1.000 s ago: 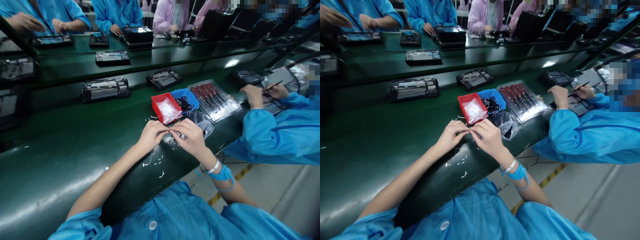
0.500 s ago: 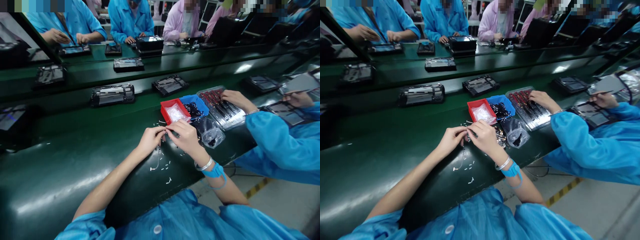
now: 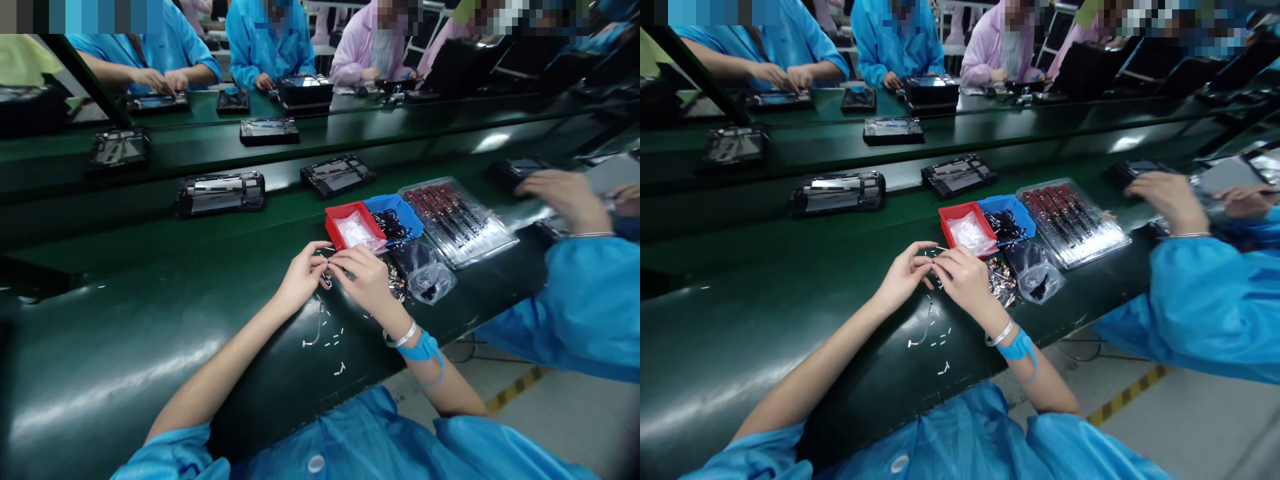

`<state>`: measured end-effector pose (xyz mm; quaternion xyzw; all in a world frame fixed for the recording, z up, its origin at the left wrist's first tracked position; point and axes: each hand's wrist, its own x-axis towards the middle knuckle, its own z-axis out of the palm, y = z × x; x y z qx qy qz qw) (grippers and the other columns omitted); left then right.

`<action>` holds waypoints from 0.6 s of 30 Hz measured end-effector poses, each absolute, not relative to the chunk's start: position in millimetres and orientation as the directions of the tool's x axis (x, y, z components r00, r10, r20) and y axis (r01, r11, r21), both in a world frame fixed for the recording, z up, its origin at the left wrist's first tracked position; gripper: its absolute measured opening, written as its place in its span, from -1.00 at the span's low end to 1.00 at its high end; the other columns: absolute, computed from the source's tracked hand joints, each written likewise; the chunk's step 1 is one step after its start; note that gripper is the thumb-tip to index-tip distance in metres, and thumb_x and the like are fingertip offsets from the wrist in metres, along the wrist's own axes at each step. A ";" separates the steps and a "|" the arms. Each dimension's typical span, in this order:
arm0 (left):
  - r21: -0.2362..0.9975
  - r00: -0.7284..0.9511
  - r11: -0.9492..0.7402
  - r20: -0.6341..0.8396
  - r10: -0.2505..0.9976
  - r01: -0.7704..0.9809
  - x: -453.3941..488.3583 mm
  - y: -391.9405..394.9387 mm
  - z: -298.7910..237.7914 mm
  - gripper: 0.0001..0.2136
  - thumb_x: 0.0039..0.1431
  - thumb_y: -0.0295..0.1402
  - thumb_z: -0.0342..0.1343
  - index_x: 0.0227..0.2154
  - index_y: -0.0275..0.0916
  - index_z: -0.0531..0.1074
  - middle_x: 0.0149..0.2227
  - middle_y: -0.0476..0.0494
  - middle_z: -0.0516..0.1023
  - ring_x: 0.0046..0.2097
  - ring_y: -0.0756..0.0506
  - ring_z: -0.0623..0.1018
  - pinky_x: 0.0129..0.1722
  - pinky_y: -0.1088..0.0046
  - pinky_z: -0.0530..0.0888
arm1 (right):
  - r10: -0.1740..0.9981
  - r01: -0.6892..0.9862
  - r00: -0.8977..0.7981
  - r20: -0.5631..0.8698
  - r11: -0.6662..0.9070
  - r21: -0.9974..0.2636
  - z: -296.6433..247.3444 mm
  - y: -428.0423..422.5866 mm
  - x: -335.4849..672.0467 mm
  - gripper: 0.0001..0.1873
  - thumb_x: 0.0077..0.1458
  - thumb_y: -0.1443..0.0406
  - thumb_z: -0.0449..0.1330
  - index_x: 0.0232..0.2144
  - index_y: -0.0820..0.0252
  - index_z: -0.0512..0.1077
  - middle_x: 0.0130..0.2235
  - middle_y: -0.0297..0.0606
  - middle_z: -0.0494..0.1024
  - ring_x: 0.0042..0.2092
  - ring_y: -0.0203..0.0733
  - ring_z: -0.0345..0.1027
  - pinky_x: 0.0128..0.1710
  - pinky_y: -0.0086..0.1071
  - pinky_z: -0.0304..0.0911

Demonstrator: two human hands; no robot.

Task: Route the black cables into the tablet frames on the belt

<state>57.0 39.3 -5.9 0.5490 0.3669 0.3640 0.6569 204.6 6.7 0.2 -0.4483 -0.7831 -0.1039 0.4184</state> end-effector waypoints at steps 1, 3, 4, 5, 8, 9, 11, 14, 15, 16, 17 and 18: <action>0.991 0.462 0.112 -0.067 0.885 -0.072 57.5 37.6 -6.1 -0.63 0.11 -0.59 -0.02 0.01 -0.28 0.28 -0.38 -0.04 0.54 -0.48 0.04 0.53 -0.52 0.59 0.48 | 0.610 0.786 -0.258 0.749 0.583 -0.204 -0.1 4.6 201.0 -0.87 0.15 0.41 0.16 -0.40 0.24 0.51 -0.39 -0.22 0.60 -0.34 -0.24 0.40 -0.33 -0.38 0.36; 0.997 0.465 0.058 -0.026 0.885 -0.055 58.1 35.2 -6.4 -0.59 0.10 -0.59 -0.01 0.04 -0.26 0.29 -0.39 -0.02 0.55 -0.51 0.06 0.51 -0.51 0.60 0.48 | 0.601 0.791 -0.276 0.750 0.585 -0.178 -0.3 4.8 199.4 -0.84 0.15 0.42 0.15 -0.44 0.23 0.49 -0.41 -0.24 0.60 -0.35 -0.25 0.38 -0.34 -0.39 0.35; 0.998 0.472 0.039 -0.011 0.882 -0.049 58.1 34.8 -6.4 -0.58 0.10 -0.59 -0.01 0.06 -0.26 0.29 -0.40 -0.02 0.55 -0.50 0.05 0.51 -0.51 0.60 0.47 | 0.597 0.794 -0.286 0.749 0.585 -0.163 -0.4 6.8 201.5 -0.83 0.15 0.43 0.14 -0.46 0.22 0.48 -0.42 -0.25 0.59 -0.36 -0.26 0.38 -0.35 -0.40 0.34; 0.998 0.480 0.036 -0.008 0.877 -0.049 57.9 35.1 -6.3 -0.56 0.11 -0.58 -0.01 0.08 -0.27 0.28 -0.41 -0.03 0.55 -0.48 0.03 0.53 -0.51 0.59 0.47 | 0.595 0.802 -0.291 0.749 0.579 -0.148 -0.6 10.0 205.5 -0.82 0.14 0.43 0.14 -0.47 0.22 0.47 -0.43 -0.26 0.58 -0.37 -0.26 0.37 -0.36 -0.40 0.33; 0.987 0.493 0.124 -0.059 0.868 -0.100 55.3 40.1 -5.5 -0.48 0.12 -0.55 0.00 0.18 -0.31 0.15 -0.43 -0.07 0.56 -0.45 -0.04 0.59 -0.56 0.56 0.46 | 0.588 0.881 -0.240 0.772 0.466 -0.081 -1.5 22.8 225.2 -0.81 0.12 0.42 0.14 -0.50 0.22 0.47 -0.51 -0.27 0.54 -0.44 -0.24 0.33 -0.43 -0.38 0.28; 0.979 0.492 0.162 -0.081 0.867 -0.124 54.0 42.6 -5.4 -0.44 0.13 -0.53 0.01 0.21 -0.32 0.08 -0.43 -0.09 0.57 -0.44 -0.06 0.60 -0.58 0.56 0.44 | 0.592 0.921 -0.199 0.781 0.385 -0.057 -1.7 26.7 232.2 -0.82 0.12 0.44 0.13 -0.48 0.23 0.49 -0.52 -0.26 0.54 -0.45 -0.21 0.33 -0.45 -0.35 0.27; 0.964 0.489 0.211 -0.108 0.866 -0.162 51.4 47.1 -5.6 -0.38 0.14 -0.50 0.03 0.26 -0.34 -0.02 -0.44 -0.10 0.57 -0.46 -0.08 0.61 -0.61 0.57 0.42 | 0.620 0.974 -0.118 0.776 0.225 -0.032 -1.5 31.3 241.7 -0.80 0.09 0.48 0.10 -0.35 0.25 0.53 -0.43 -0.19 0.59 -0.38 -0.15 0.36 -0.44 -0.32 0.27; 0.954 0.510 0.231 -0.106 0.854 -0.190 49.5 48.1 -5.7 -0.34 0.13 -0.45 0.06 0.26 -0.38 -0.06 -0.49 -0.08 0.55 -0.54 -0.07 0.57 -0.66 0.58 0.37 | 0.684 0.962 -0.141 0.715 0.265 -0.063 -1.2 29.0 237.0 -0.67 0.08 0.48 0.11 -0.12 0.18 0.51 -0.20 -0.17 0.61 -0.21 -0.12 0.40 -0.34 -0.30 0.34; 0.953 0.529 0.232 -0.097 0.843 -0.195 49.5 46.9 -5.3 -0.34 0.12 -0.43 0.08 0.25 -0.39 -0.05 -0.50 -0.07 0.54 -0.56 -0.06 0.55 -0.68 0.58 0.35 | 0.689 0.934 -0.193 0.699 0.347 -0.084 -1.6 26.7 231.1 -0.69 0.10 0.46 0.13 -0.12 0.15 0.51 -0.19 -0.19 0.60 -0.20 -0.13 0.40 -0.32 -0.31 0.35; 0.952 0.554 0.234 -0.088 0.828 -0.198 49.5 45.5 -4.8 -0.34 0.11 -0.41 0.09 0.24 -0.40 -0.03 -0.51 -0.06 0.54 -0.58 -0.06 0.54 -0.69 0.58 0.33 | 0.675 0.894 -0.247 0.695 0.435 -0.105 -2.4 24.4 224.3 -0.74 0.12 0.43 0.15 -0.17 0.13 0.53 -0.22 -0.21 0.60 -0.22 -0.15 0.40 -0.32 -0.32 0.36; 0.951 0.585 0.238 -0.082 0.807 -0.195 48.8 44.9 -4.3 -0.34 0.11 -0.38 0.11 0.24 -0.39 -0.01 -0.51 -0.06 0.53 -0.58 -0.06 0.53 -0.69 0.57 0.32 | 0.653 0.853 -0.285 0.702 0.506 -0.125 -3.5 22.3 217.6 -0.80 0.14 0.41 0.15 -0.24 0.13 0.55 -0.28 -0.23 0.60 -0.25 -0.17 0.40 -0.34 -0.34 0.36; 0.954 0.616 0.240 -0.080 0.784 -0.181 47.0 46.0 -4.0 -0.34 0.11 -0.34 0.12 0.23 -0.37 0.01 -0.49 -0.07 0.54 -0.57 -0.07 0.54 -0.68 0.56 0.33 | 0.632 0.820 -0.298 0.715 0.553 -0.146 -4.7 20.4 211.8 -0.82 0.15 0.41 0.14 -0.30 0.14 0.55 -0.33 -0.24 0.60 -0.28 -0.19 0.40 -0.36 -0.35 0.36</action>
